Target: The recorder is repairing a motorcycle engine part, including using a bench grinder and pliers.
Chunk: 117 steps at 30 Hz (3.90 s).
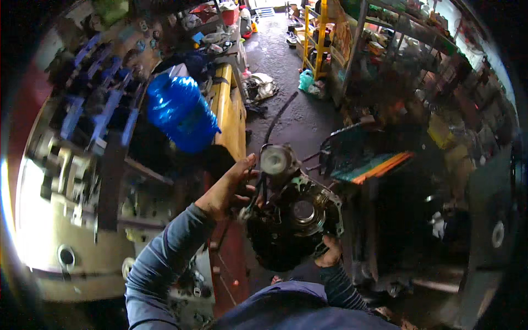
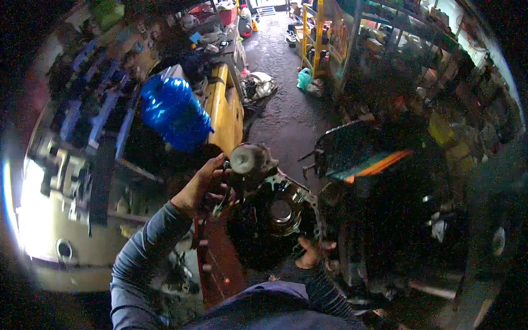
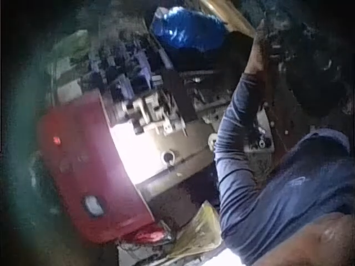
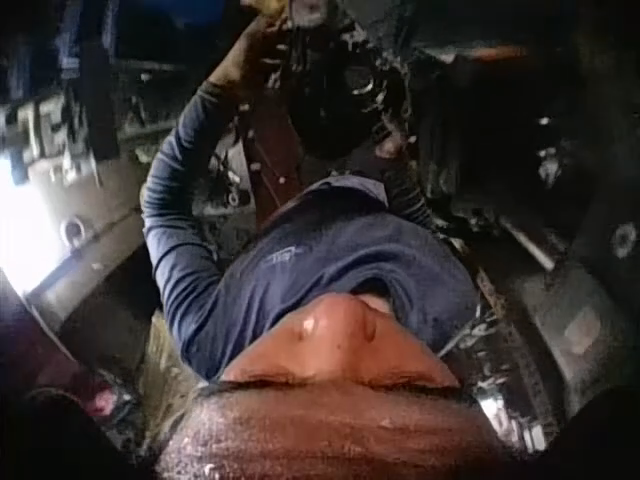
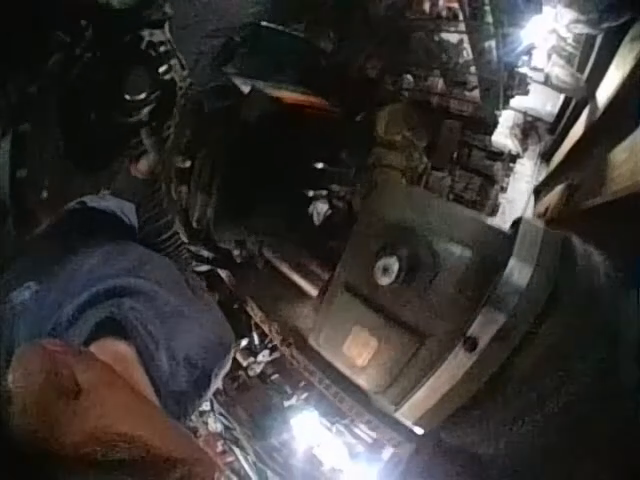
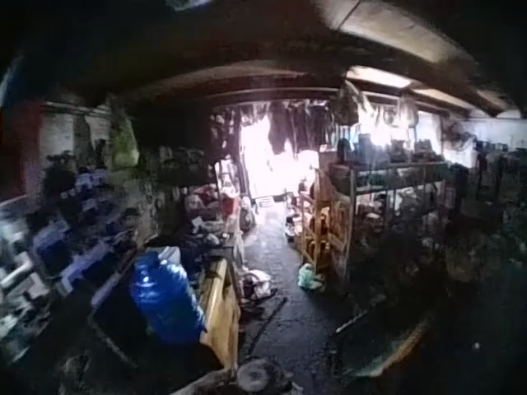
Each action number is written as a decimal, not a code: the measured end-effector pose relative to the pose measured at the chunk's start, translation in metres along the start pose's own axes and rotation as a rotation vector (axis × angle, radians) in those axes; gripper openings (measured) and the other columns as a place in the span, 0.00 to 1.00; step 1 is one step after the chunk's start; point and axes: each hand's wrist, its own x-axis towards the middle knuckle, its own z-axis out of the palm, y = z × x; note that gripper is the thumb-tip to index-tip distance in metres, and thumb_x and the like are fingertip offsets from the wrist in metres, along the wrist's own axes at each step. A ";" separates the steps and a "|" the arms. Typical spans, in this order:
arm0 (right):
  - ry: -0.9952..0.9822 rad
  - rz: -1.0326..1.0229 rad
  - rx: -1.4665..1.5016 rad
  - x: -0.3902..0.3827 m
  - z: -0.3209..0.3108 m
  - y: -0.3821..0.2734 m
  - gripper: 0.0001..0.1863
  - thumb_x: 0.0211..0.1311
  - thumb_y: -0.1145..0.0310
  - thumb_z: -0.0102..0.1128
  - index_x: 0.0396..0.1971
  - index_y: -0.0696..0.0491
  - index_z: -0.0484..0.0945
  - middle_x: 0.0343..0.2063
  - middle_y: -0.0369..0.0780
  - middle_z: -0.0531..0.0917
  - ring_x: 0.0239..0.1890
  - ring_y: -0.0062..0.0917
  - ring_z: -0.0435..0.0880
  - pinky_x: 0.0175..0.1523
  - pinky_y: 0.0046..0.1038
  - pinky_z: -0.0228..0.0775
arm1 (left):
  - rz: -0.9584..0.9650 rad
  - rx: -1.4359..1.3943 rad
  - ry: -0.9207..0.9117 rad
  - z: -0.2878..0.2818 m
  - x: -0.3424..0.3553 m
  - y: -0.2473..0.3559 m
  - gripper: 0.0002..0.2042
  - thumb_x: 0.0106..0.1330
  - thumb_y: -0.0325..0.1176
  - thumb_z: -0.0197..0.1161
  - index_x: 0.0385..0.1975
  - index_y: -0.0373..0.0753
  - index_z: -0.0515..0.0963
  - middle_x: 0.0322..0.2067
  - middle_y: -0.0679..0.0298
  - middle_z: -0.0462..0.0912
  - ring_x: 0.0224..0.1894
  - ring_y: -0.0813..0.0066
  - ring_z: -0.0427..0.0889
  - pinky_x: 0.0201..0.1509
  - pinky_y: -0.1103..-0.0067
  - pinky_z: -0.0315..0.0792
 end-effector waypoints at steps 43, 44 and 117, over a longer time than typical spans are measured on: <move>0.142 0.993 0.824 1.560 0.163 0.082 0.21 0.56 0.63 0.55 0.50 0.52 0.75 0.42 0.39 0.84 0.43 0.33 0.83 0.52 0.37 0.75 | 0.353 1.070 0.042 0.027 1.062 0.795 0.37 0.63 0.43 0.60 0.70 0.40 0.53 0.18 0.58 0.77 0.16 0.60 0.78 0.19 0.67 0.73; 0.133 0.962 0.824 1.600 0.167 0.085 0.22 0.56 0.63 0.55 0.52 0.52 0.74 0.43 0.40 0.84 0.44 0.33 0.83 0.52 0.38 0.75 | 0.345 1.065 0.044 0.027 1.093 0.816 0.37 0.63 0.43 0.60 0.70 0.40 0.53 0.18 0.58 0.77 0.16 0.60 0.78 0.19 0.67 0.73; 1.104 0.816 -0.080 3.990 0.172 0.517 0.10 0.49 0.75 0.63 0.33 0.58 0.82 0.39 0.41 0.84 0.43 0.30 0.82 0.52 0.30 0.70 | 0.244 0.879 0.331 -0.243 3.547 2.851 0.13 0.51 0.34 0.52 0.14 0.32 0.79 0.09 0.61 0.73 0.15 0.74 0.73 0.21 0.74 0.65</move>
